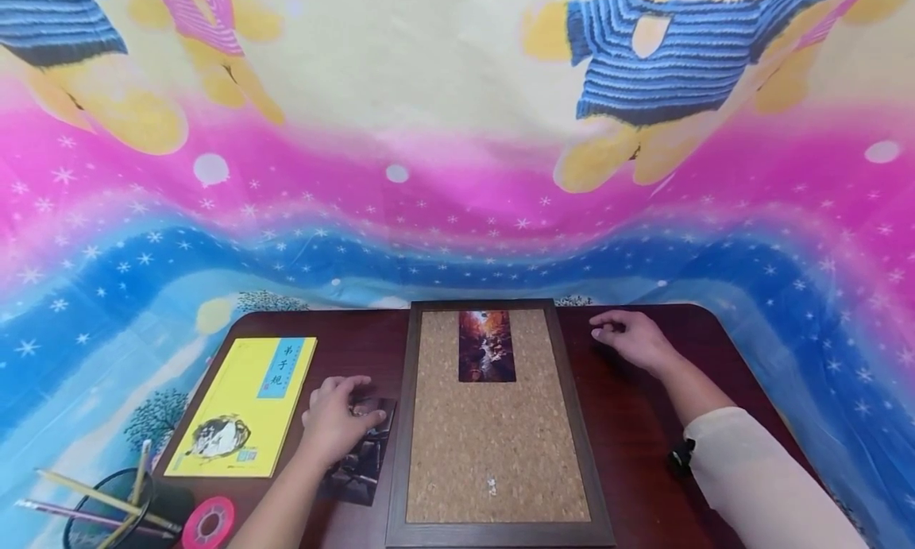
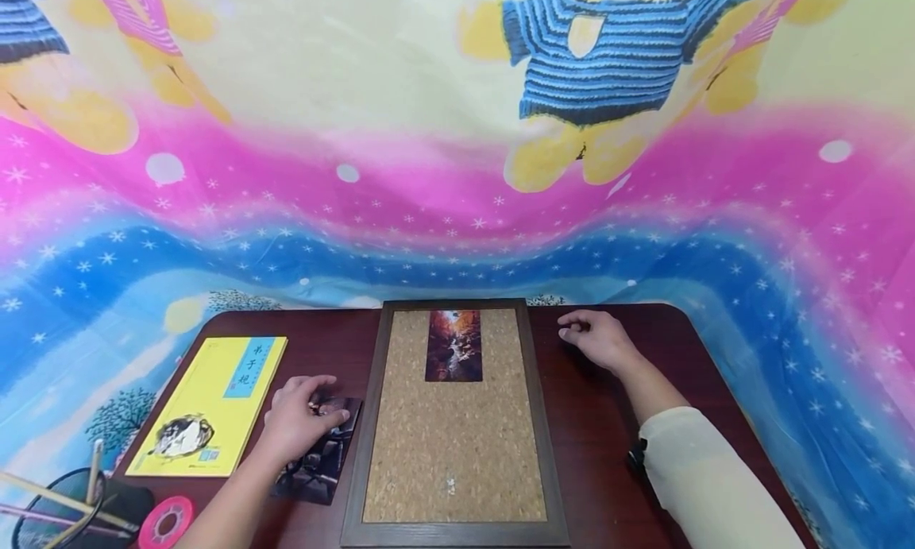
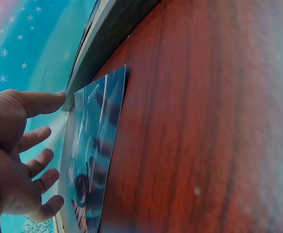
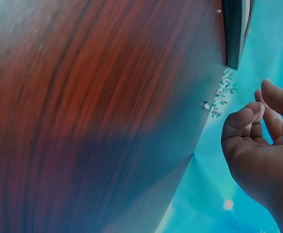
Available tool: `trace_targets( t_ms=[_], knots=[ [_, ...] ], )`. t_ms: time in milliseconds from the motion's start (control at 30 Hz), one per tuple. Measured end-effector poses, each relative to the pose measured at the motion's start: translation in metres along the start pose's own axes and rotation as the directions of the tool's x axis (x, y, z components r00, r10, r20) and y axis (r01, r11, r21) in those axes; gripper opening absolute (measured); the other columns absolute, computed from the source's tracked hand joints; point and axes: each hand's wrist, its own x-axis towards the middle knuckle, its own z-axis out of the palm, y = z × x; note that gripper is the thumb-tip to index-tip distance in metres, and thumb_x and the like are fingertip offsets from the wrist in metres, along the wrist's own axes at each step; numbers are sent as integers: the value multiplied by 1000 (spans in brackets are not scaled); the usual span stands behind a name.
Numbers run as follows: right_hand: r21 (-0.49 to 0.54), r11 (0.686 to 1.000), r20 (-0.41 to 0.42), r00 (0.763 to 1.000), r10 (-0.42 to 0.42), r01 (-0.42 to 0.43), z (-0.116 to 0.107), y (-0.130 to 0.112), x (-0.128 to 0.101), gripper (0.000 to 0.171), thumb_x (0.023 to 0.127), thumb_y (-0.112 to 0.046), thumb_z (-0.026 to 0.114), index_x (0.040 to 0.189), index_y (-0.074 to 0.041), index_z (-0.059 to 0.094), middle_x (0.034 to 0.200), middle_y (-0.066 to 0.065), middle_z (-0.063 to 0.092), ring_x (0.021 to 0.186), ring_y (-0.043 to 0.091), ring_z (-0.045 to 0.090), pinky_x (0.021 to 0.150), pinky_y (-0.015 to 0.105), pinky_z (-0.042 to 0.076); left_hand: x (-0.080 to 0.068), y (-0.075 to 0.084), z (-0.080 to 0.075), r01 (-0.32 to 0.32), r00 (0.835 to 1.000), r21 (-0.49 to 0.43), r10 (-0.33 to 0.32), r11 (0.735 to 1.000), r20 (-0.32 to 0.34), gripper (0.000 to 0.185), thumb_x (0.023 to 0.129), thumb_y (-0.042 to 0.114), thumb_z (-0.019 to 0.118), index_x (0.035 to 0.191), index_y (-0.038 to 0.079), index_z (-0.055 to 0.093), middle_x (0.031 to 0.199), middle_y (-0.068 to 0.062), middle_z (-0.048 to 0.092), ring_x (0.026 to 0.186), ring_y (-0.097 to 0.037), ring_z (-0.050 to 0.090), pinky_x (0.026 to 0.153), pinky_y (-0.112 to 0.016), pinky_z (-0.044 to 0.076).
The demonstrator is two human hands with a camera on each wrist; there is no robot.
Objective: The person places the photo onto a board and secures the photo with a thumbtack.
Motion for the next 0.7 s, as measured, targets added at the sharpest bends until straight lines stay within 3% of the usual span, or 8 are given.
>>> trace_targets(
  t_ms=[200,400,700],
  knots=[
    [-17,1000,-13,1000,13,-13,-5,9,-1,39,93,-31,64,128,-13,61,112,12,55,98,28,50,78,37,43,-6,-5,-1,-17,1000,75,17,997,-4,76,68,41,84,134,20,55,132,-13,42,118,-35,34,87,-58,31],
    [-14,999,2,1000,31,-31,-7,20,1,39,93,-21,65,130,-12,59,119,14,53,101,30,50,79,38,43,-13,-8,-4,7,1000,124,-9,992,20,89,63,45,86,140,21,49,134,-17,39,116,-39,34,86,-61,34],
    [-23,999,6,999,41,-41,-6,28,5,42,91,-23,66,130,-10,58,120,16,56,108,33,52,86,46,44,-19,-11,-6,34,998,148,-43,988,54,94,64,46,85,144,18,44,135,-20,38,116,-42,38,86,-62,39]
  ],
)
